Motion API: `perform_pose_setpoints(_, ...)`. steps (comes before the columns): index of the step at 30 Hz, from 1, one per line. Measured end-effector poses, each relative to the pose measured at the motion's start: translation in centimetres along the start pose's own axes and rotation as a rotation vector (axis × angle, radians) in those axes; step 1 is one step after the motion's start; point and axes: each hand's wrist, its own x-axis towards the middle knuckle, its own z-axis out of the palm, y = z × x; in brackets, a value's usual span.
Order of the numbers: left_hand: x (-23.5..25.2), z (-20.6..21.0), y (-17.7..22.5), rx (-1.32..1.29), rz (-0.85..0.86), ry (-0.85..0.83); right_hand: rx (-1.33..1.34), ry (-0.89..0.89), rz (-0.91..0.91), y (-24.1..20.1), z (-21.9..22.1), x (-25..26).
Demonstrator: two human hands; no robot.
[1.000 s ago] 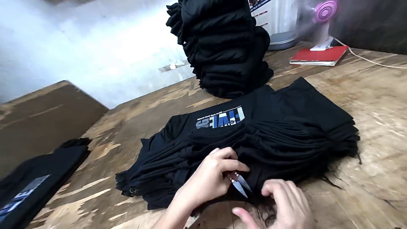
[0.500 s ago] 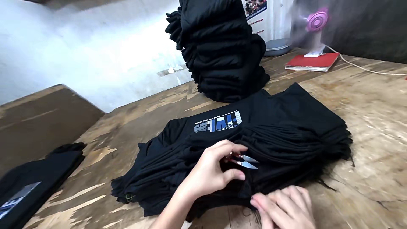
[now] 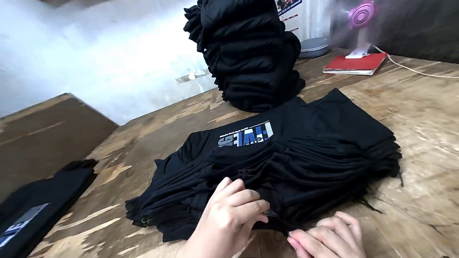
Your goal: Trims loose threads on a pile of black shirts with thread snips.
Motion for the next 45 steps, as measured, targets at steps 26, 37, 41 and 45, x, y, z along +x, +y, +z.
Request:
perform_pose_setpoints(26,3.3,0.9,-2.3,-0.877,-0.535,-0.18,-0.008,-0.015,0.254,-0.6,0.8,3.0)
perform_pose_setpoints(37,-0.9,0.2,0.1,-0.478,-0.336,0.039,0.572,-0.042,0.286,0.6,0.5,1.8)
perform_pose_setpoints(41,-1.2,0.4,2.1,-0.2,-0.413,0.001,0.455,-0.071,0.308,0.8,-0.3,1.7)
perform_pose_setpoints(45,-1.0,2.7,1.0,-0.306,-0.352,0.04,0.116,-0.063,0.357,-0.3,1.4,2.5)
